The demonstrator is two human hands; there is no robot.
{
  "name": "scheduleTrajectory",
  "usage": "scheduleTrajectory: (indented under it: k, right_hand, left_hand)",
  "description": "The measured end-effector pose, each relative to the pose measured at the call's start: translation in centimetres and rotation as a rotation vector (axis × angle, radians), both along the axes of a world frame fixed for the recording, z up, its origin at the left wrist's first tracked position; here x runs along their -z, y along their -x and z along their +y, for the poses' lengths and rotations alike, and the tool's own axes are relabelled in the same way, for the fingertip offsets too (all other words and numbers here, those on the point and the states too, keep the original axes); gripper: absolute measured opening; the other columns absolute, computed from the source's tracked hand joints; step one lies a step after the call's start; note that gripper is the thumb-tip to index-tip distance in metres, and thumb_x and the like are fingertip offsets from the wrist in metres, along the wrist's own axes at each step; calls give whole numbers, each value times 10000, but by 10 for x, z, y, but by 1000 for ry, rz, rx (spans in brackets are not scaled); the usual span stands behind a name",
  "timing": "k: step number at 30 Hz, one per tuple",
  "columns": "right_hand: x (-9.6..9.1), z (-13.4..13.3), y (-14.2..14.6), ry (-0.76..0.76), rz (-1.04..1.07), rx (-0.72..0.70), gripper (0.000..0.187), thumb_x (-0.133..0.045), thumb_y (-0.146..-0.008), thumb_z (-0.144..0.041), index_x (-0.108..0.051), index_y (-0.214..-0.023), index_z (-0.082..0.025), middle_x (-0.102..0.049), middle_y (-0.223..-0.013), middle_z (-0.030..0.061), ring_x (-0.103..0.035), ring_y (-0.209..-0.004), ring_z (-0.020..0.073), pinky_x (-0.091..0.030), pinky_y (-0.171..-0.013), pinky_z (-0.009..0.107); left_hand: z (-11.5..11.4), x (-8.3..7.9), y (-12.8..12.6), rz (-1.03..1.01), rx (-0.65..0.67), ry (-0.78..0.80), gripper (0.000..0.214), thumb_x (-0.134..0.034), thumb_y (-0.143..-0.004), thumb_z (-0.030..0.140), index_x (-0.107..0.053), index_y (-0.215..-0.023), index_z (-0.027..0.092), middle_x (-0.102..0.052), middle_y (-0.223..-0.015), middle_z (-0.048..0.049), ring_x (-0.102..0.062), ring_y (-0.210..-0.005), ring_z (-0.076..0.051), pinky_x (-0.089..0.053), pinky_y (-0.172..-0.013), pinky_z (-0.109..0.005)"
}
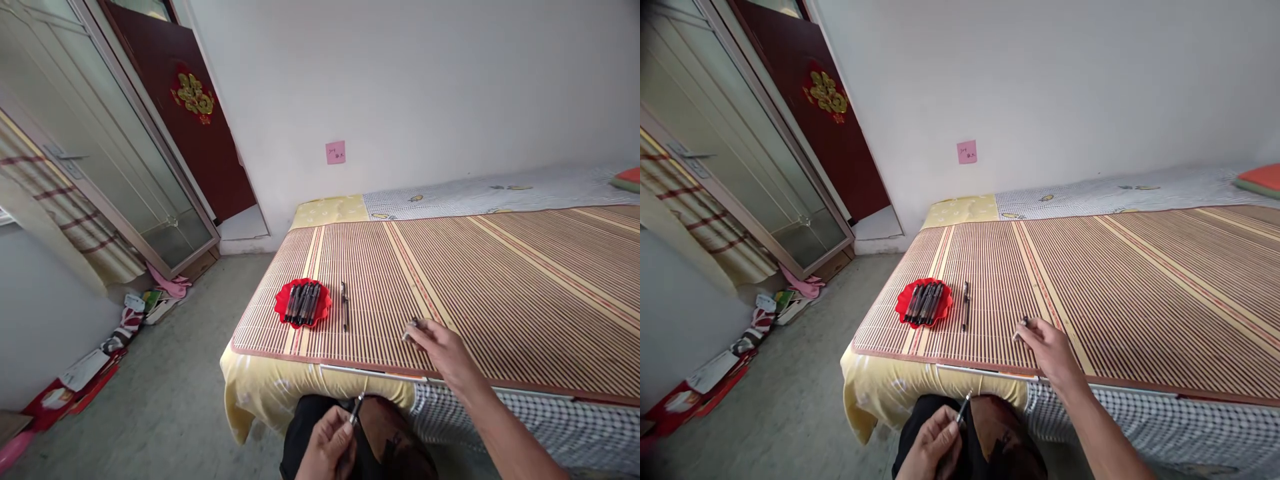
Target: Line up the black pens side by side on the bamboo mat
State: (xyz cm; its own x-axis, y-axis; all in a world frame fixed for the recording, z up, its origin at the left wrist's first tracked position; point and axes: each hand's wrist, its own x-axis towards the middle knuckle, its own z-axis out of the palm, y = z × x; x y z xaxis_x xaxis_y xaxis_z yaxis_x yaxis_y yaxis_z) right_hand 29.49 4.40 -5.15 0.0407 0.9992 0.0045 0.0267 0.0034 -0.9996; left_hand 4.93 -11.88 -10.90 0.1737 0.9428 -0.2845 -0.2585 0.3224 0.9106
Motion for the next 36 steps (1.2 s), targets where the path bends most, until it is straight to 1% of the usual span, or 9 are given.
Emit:
scheduleTrajectory:
  k: [4, 7, 10, 13, 20, 25, 28, 32, 36]
  right_hand:
    - [8, 36, 29, -40, -274, -158, 358, -679, -787, -488, -685, -914, -153, -739, -870, 87, -702, -844, 228, -541, -783, 336]
    - [10, 66, 52, -13, -490, -165, 282, -613, -850, -336, -670, -1043, -138, -747, -900, 86, -695, -761, 192, -516, -683, 295]
    - [5, 95, 68, 6, -608, -142, 198, -634, -846, -268, -679, -995, -146, -740, -868, 76, -653, -677, 173, -452, -603, 276]
    - [0, 119, 83, 18, -723, -135, 78, -661, -833, -225, -696, -856, -159, -728, -833, 66, -639, -684, 162, -399, -589, 260]
    - [2, 145, 112, 66, -887, -167, 89, -700, -828, -192, -723, -749, -155, -699, -743, 66, -634, -681, 165, -358, -596, 266]
    - [6, 150, 110, 35, -928, -170, 132, -662, -880, -231, -748, -905, -134, -741, -928, 116, -654, -787, 184, -381, -633, 269]
    - [7, 151, 99, -7, -933, -183, 221, -572, -905, -141, -751, -1035, -123, -741, -1081, 142, -668, -884, 192, -412, -681, 266]
    - [5, 147, 83, -83, -932, -276, 436, -560, -828, -15, -708, -1216, -149, -707, -1225, 118, -666, -977, 175, -442, -748, 230]
    - [2, 143, 79, -132, -946, -394, 541, -628, -785, -19, -670, -1297, -188, -647, -1303, 109, -667, -909, 161, -456, -713, 221]
  left_hand:
    - [-2, 18, 18, 383, -300, -95, 616, -647, -767, 782, -634, -828, 168, -477, -577, 37, -381, -505, -99, -266, -491, -220]
    - [-11, 35, 21, 595, -405, -157, 602, -586, -825, 765, -681, -833, 170, -467, -576, 26, -430, -558, -139, -306, -554, -247]
    - [-16, 42, 18, 671, -461, -215, 555, -579, -852, 730, -693, -806, 190, -488, -578, 15, -457, -579, -162, -326, -599, -265]
    - [-13, 39, 14, 650, -506, -220, 527, -602, -843, 719, -693, -789, 202, -499, -570, 12, -457, -574, -173, -326, -599, -266]
    - [-7, 42, 17, 703, -490, -219, 568, -529, -870, 745, -680, -792, 203, -487, -575, 13, -464, -571, -170, -337, -605, -265]
    - [-7, 51, 21, 733, -482, -219, 551, -504, -897, 724, -678, -800, 210, -486, -579, 15, -482, -566, -162, -347, -601, -259]
    - [-7, 53, 21, 739, -490, -225, 540, -507, -908, 706, -682, -804, 205, -491, -583, 12, -484, -568, -160, -345, -599, -256]
    - [-6, 55, 21, 741, -486, -236, 529, -502, -923, 685, -673, -798, 201, -501, -579, 10, -484, -563, -159, -348, -595, -254]
    - [-6, 62, 27, 783, -424, -254, 506, -461, -959, 647, -662, -831, 201, -510, -578, 14, -494, -561, -159, -374, -584, -244]
